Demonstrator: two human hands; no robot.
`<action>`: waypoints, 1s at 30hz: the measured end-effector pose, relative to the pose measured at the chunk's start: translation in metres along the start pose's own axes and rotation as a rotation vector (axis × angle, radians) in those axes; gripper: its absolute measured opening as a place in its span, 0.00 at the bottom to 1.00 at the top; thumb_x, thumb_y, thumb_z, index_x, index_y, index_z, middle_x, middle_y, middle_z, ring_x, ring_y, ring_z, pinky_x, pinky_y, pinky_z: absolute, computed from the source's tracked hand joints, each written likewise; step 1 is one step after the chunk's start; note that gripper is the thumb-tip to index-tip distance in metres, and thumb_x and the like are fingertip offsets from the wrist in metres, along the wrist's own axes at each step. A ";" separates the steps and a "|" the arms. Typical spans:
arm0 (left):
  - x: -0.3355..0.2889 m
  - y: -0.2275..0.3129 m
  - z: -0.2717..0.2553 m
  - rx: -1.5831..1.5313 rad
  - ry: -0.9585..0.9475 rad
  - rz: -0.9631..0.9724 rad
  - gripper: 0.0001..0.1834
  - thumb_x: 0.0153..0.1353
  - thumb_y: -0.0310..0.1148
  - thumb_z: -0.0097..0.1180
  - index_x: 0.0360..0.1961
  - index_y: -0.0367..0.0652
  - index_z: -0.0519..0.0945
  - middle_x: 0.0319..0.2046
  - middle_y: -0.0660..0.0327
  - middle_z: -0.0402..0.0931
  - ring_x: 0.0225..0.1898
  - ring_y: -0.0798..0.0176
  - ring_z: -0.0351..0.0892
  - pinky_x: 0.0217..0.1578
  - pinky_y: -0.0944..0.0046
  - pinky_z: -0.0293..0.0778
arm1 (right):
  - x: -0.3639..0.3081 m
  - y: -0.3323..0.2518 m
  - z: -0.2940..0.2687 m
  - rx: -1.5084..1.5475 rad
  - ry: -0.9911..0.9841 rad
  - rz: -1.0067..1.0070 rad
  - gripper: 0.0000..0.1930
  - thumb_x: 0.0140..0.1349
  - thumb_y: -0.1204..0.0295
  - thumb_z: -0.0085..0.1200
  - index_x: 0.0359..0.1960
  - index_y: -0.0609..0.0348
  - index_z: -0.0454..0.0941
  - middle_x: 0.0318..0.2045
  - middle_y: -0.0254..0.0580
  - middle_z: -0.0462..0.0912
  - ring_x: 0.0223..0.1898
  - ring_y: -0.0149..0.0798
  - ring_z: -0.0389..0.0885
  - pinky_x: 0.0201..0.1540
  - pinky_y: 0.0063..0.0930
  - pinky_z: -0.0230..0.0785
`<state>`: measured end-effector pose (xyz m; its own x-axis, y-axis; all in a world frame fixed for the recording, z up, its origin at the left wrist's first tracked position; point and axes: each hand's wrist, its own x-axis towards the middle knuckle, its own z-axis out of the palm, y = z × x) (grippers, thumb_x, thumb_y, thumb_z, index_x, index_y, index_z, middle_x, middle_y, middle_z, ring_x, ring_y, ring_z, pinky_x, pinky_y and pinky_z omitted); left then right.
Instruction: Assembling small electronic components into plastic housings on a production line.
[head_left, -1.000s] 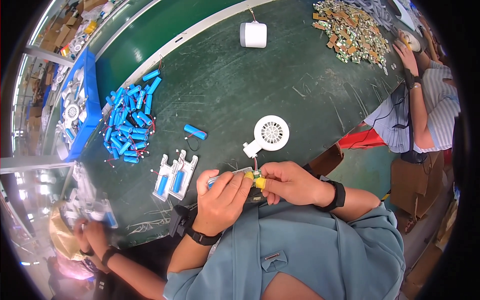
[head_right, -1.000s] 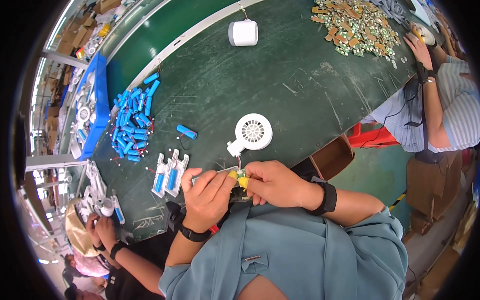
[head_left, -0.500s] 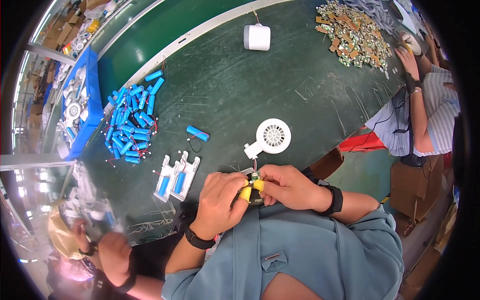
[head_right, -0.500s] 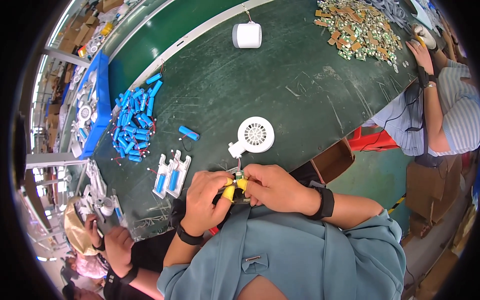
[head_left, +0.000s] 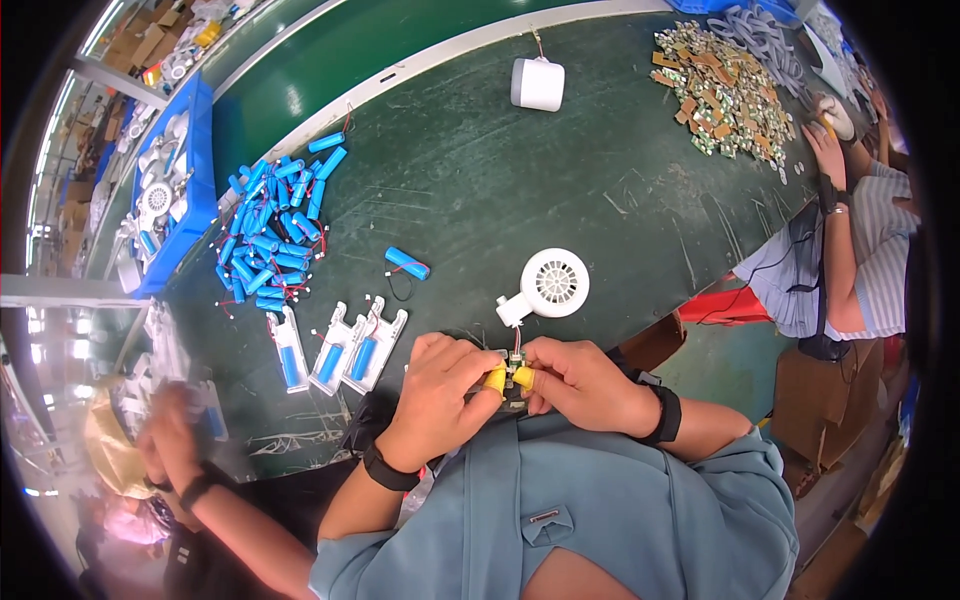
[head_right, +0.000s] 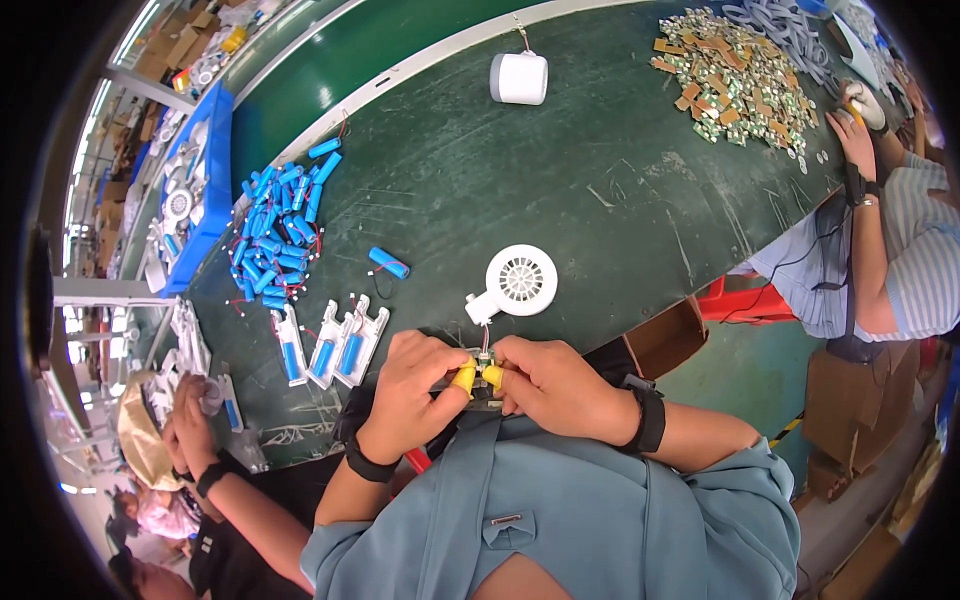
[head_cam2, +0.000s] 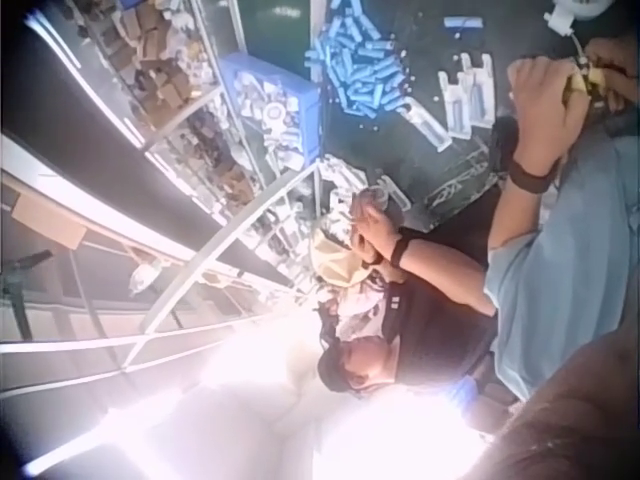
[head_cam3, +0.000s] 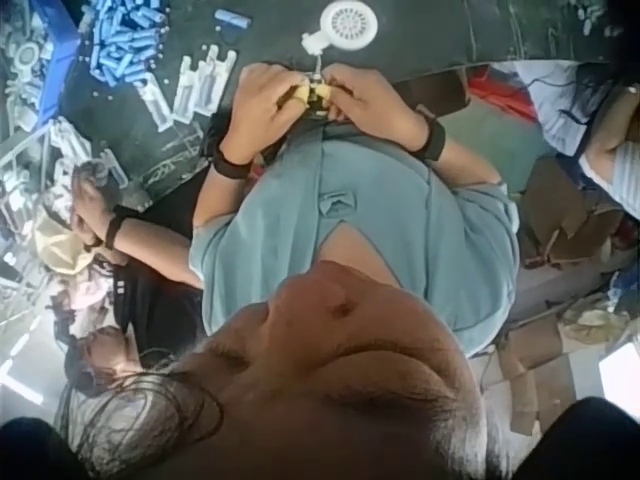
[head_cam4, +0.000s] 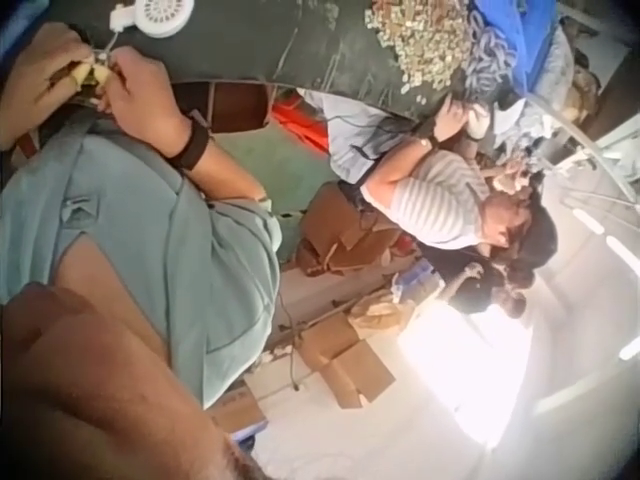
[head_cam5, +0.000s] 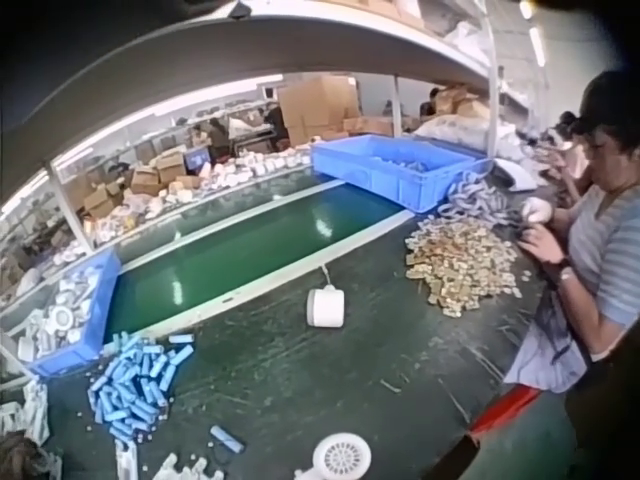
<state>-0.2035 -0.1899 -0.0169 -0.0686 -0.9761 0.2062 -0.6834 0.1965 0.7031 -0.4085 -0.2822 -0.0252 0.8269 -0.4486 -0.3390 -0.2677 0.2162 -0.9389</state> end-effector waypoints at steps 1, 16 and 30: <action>0.000 0.000 0.000 -0.017 -0.021 -0.013 0.12 0.50 0.26 0.63 0.38 0.42 0.81 0.27 0.62 0.75 0.33 0.54 0.75 0.47 0.55 0.67 | 0.000 -0.001 0.001 -0.003 -0.006 0.000 0.05 0.73 0.81 0.45 0.44 0.65 0.73 0.31 0.38 0.83 0.31 0.26 0.85 0.35 0.22 0.80; 0.005 -0.002 0.004 -0.060 -0.017 -0.029 0.11 0.46 0.24 0.61 0.34 0.41 0.77 0.24 0.62 0.73 0.29 0.54 0.75 0.46 0.55 0.70 | -0.002 0.001 0.011 -0.182 0.145 -0.182 0.04 0.70 0.83 0.45 0.42 0.64 0.73 0.25 0.37 0.80 0.24 0.26 0.82 0.28 0.23 0.76; 0.003 -0.006 0.012 -0.147 0.018 0.033 0.13 0.44 0.20 0.59 0.35 0.38 0.76 0.23 0.57 0.71 0.28 0.49 0.74 0.47 0.50 0.75 | 0.000 0.014 0.015 -0.342 0.190 -0.275 0.05 0.64 0.80 0.50 0.40 0.64 0.70 0.31 0.55 0.78 0.32 0.61 0.79 0.33 0.50 0.71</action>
<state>-0.2085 -0.1946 -0.0284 -0.0751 -0.9674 0.2420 -0.5672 0.2410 0.7875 -0.4047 -0.2660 -0.0377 0.7936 -0.6064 -0.0497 -0.2249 -0.2165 -0.9500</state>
